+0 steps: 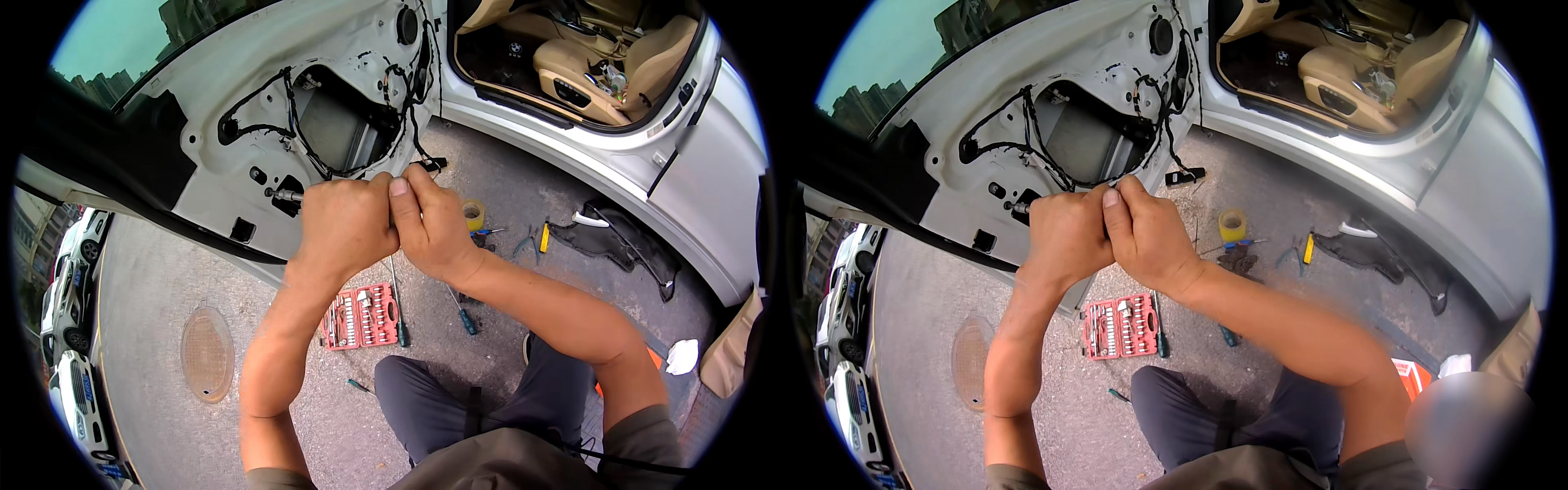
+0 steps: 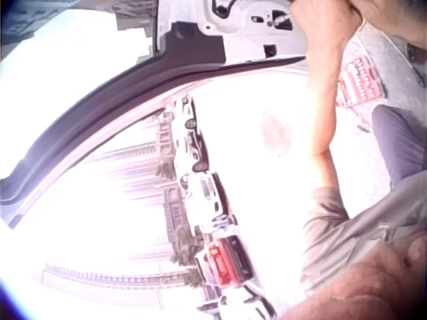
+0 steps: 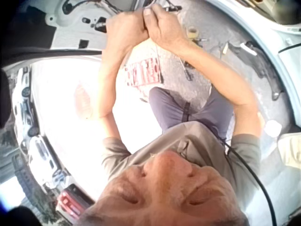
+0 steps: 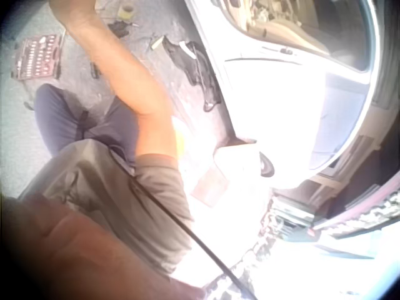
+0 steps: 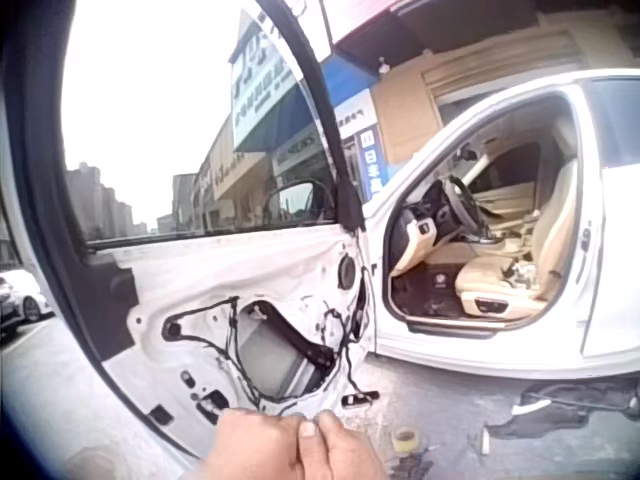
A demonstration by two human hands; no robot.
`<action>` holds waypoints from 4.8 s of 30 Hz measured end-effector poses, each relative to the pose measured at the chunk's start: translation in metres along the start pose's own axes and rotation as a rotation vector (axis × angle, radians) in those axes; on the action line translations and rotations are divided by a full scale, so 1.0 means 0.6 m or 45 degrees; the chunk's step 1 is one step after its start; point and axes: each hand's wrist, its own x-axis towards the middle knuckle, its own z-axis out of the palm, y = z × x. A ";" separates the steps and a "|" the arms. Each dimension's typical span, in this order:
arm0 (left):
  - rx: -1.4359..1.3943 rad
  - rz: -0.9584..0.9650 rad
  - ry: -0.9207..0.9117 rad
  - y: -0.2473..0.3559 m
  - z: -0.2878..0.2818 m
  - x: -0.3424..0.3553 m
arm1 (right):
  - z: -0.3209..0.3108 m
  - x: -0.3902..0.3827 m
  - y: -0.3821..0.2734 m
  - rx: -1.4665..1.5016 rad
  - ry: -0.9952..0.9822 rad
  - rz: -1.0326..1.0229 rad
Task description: The person removes the door handle from a white car door using a screwdriver, then detaches the door panel to access the internal mechanisms. They continue to work on the door's internal components with various tools.
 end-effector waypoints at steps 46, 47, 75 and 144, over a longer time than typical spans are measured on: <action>0.223 0.060 0.925 -0.029 0.064 -0.001 | -0.019 0.041 -0.052 -0.220 -0.140 -0.044; 0.131 0.024 0.715 -0.027 0.054 -0.003 | -0.027 0.047 -0.040 -0.322 -0.177 -0.330; 0.149 0.092 0.777 -0.021 0.052 -0.003 | -0.018 0.052 -0.055 0.351 -0.178 0.748; 0.036 0.094 1.104 -0.017 0.066 -0.006 | -0.052 0.090 -0.030 -0.589 -0.321 -1.118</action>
